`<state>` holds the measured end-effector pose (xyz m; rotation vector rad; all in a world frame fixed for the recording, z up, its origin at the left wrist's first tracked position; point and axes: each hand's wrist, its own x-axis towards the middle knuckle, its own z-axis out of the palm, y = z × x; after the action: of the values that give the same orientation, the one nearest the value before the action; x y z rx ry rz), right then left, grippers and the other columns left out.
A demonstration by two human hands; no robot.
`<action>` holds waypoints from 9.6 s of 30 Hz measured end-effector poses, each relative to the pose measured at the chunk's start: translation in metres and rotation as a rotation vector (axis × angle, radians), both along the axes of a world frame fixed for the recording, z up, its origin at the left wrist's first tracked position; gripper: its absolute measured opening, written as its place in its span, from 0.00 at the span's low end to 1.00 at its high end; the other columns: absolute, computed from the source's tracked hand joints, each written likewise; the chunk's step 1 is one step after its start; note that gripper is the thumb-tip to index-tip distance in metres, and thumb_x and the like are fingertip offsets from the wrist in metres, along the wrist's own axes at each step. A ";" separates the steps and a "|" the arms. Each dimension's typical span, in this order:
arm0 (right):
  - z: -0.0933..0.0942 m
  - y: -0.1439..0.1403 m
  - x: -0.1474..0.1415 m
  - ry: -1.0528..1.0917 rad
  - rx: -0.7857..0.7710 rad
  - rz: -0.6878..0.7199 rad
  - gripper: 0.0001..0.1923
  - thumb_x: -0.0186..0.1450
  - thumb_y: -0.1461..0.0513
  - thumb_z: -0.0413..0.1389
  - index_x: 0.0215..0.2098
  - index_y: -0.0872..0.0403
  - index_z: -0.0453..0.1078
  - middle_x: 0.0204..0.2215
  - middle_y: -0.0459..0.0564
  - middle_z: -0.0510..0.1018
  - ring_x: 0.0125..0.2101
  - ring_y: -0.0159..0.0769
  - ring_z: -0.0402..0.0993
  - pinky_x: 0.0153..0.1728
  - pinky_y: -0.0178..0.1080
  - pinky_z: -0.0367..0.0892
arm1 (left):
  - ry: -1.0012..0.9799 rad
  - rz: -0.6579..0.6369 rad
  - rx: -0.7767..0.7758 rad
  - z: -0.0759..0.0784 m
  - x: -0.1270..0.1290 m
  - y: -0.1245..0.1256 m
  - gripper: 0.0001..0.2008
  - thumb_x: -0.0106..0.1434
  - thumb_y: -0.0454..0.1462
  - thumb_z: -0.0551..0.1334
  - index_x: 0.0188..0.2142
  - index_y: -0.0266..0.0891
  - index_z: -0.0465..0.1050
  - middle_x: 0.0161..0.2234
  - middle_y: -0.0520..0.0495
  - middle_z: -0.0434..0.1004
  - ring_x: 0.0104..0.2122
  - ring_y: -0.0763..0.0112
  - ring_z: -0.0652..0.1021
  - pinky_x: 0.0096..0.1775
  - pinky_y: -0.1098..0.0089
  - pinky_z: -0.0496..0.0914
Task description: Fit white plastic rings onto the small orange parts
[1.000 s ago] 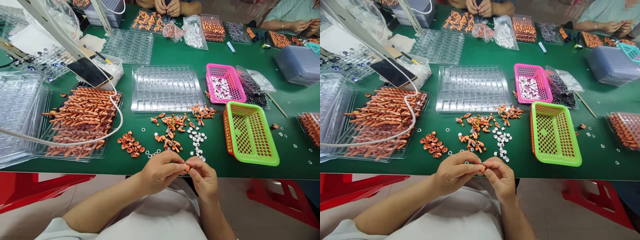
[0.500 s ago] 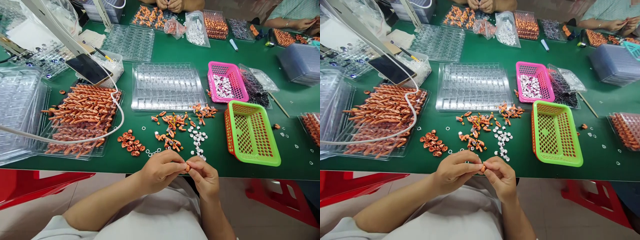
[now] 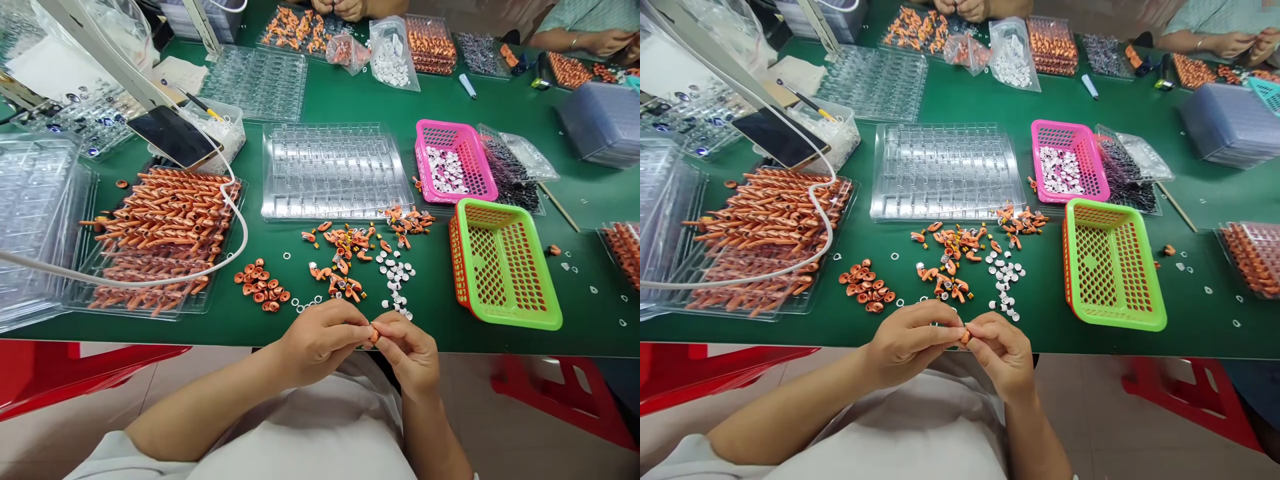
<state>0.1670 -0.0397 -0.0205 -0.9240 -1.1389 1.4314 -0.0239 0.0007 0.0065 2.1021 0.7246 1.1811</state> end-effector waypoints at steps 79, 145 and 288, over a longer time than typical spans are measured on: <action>0.021 -0.002 -0.011 -0.244 -0.077 -0.055 0.10 0.70 0.63 0.55 0.46 0.48 0.77 0.37 0.48 0.74 0.34 0.31 0.72 0.32 0.33 0.70 | -0.002 0.148 -0.009 -0.016 0.011 -0.004 0.09 0.62 0.28 0.63 0.42 0.37 0.71 0.33 0.45 0.79 0.33 0.70 0.78 0.37 0.70 0.75; 0.014 0.000 -0.008 -0.776 0.553 -0.082 0.26 0.67 0.73 0.53 0.61 0.52 0.65 0.40 0.58 0.79 0.39 0.41 0.77 0.35 0.42 0.76 | 0.055 0.084 0.069 -0.017 -0.002 -0.007 0.15 0.64 0.25 0.57 0.47 0.39 0.72 0.36 0.42 0.80 0.36 0.69 0.80 0.35 0.69 0.77; 0.024 0.012 -0.018 -0.791 0.636 -0.287 0.14 0.65 0.74 0.57 0.47 0.56 0.73 0.33 0.52 0.78 0.33 0.34 0.76 0.33 0.36 0.75 | -0.672 0.188 -1.259 -0.013 0.022 -0.005 0.09 0.52 0.39 0.74 0.26 0.36 0.79 0.23 0.51 0.81 0.25 0.74 0.79 0.33 0.75 0.73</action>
<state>0.1493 -0.0279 0.0032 -1.1422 -1.8022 0.3809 -0.0021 -0.0043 -0.0062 0.5703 0.9610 0.9866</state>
